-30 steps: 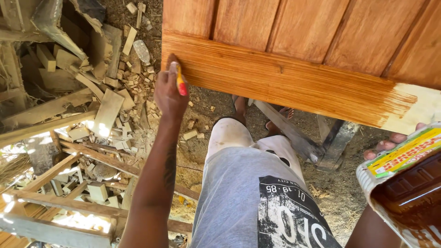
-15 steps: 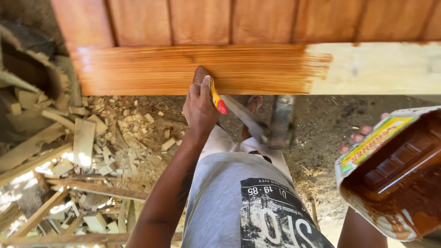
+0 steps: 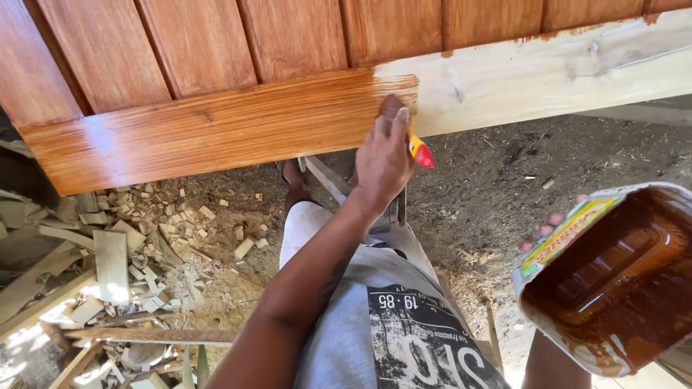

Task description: Stain the surface of a wooden door using a brush and a container of wood stain.

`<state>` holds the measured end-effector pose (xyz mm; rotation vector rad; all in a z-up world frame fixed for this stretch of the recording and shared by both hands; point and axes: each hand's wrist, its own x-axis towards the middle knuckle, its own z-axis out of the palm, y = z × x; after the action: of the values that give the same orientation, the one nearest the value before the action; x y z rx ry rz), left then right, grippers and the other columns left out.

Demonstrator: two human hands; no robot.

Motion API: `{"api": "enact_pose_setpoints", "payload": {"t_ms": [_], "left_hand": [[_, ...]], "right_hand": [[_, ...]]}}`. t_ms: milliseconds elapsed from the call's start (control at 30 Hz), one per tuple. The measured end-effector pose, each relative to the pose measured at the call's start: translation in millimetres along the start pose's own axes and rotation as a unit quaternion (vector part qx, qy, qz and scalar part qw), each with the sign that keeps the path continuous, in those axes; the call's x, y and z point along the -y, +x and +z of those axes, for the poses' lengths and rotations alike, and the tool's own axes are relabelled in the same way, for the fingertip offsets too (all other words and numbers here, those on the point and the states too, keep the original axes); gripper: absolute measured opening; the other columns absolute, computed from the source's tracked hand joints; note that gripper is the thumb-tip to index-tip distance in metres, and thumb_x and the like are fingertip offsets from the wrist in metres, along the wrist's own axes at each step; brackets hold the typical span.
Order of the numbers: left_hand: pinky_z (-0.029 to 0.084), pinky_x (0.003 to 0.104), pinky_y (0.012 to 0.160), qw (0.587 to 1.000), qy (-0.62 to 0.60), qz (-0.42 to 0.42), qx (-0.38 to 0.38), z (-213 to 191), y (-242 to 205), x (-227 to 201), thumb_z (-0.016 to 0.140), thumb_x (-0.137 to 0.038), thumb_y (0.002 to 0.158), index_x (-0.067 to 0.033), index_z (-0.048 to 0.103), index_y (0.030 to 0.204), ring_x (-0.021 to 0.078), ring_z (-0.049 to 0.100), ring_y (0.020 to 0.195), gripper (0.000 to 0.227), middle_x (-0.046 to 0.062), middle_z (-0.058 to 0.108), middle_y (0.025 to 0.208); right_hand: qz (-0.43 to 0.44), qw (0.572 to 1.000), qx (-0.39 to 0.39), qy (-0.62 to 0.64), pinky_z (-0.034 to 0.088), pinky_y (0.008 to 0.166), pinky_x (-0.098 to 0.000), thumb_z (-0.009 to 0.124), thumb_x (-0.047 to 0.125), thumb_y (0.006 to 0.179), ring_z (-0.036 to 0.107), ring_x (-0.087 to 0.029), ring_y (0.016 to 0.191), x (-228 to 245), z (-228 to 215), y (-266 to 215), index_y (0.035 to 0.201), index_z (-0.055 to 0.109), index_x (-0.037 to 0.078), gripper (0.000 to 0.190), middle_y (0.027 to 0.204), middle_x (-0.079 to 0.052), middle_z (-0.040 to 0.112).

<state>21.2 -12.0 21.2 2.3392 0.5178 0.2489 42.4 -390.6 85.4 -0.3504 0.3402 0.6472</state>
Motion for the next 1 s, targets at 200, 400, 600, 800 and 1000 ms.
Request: {"api": "enact_pose_setpoints", "payload": {"t_ms": [200, 400, 600, 800, 1000], "left_hand": [[0.057, 0.042, 0.097, 0.979, -0.189, -0.014, -0.074, -3.3, -17.2, 4.3, 0.068, -0.014, 0.101, 0.0001, 0.060, 0.130, 0.0361, 0.068, 0.110, 0.034, 0.018, 0.067, 0.121], [0.054, 0.042, 0.102, 0.965, -0.238, -0.079, -0.073, -13.8, -70.2, 77.7, 0.065, -0.013, 0.103, 0.0032, 0.063, 0.127, 0.0349, 0.068, 0.113, 0.029, 0.019, 0.067, 0.123], [0.056, 0.041, 0.099, 0.975, -0.159, -0.094, -0.124, -63.1, -108.1, 136.0, 0.063, -0.011, 0.104, 0.0028, 0.063, 0.127, 0.0327, 0.068, 0.108, 0.027, 0.019, 0.067, 0.120], [0.056, 0.039, 0.094, 0.955, -0.205, -0.147, -0.155, -123.3, -124.3, 173.3, 0.063, -0.008, 0.103, 0.0052, 0.061, 0.129, 0.0308, 0.068, 0.104, 0.029, 0.020, 0.068, 0.120], [0.056, 0.043, 0.098, 0.963, -0.139, -0.131, -0.191, -161.2, -149.3, 233.0, 0.064, -0.007, 0.103, 0.0034, 0.062, 0.127, 0.0343, 0.068, 0.108, 0.026, 0.021, 0.068, 0.123]], "right_hand": [[-0.015, 0.990, -0.077, -0.119, 0.041, 0.108, -0.0699, 0.053, 0.063, 0.106, 0.058, -0.039, 0.123, 23.7, -14.1, -22.2, 0.159, 0.039, 0.013, 0.074, 0.136, -0.022, 0.056], [0.024, 0.999, -0.038, -0.022, 0.040, 0.107, -0.0708, 0.048, 0.062, 0.111, 0.057, -0.043, 0.123, -11.2, 19.0, 6.0, 0.159, 0.040, 0.014, 0.068, 0.133, -0.025, 0.056], [0.036, 0.995, -0.056, -0.068, 0.039, 0.108, -0.0739, 0.050, 0.063, 0.111, 0.057, -0.045, 0.124, -40.6, 31.1, 15.7, 0.159, 0.040, 0.014, 0.070, 0.137, -0.026, 0.056], [0.052, 0.995, -0.050, -0.075, 0.040, 0.107, -0.0715, 0.052, 0.060, 0.111, 0.055, -0.045, 0.120, -113.5, 92.1, 33.0, 0.159, 0.038, 0.010, 0.071, 0.133, -0.028, 0.055], [0.076, 0.989, -0.032, -0.122, 0.041, 0.107, -0.0692, 0.056, 0.058, 0.106, 0.056, -0.041, 0.121, -155.1, 101.8, 45.4, 0.159, 0.038, 0.012, 0.073, 0.134, -0.025, 0.056]]}}
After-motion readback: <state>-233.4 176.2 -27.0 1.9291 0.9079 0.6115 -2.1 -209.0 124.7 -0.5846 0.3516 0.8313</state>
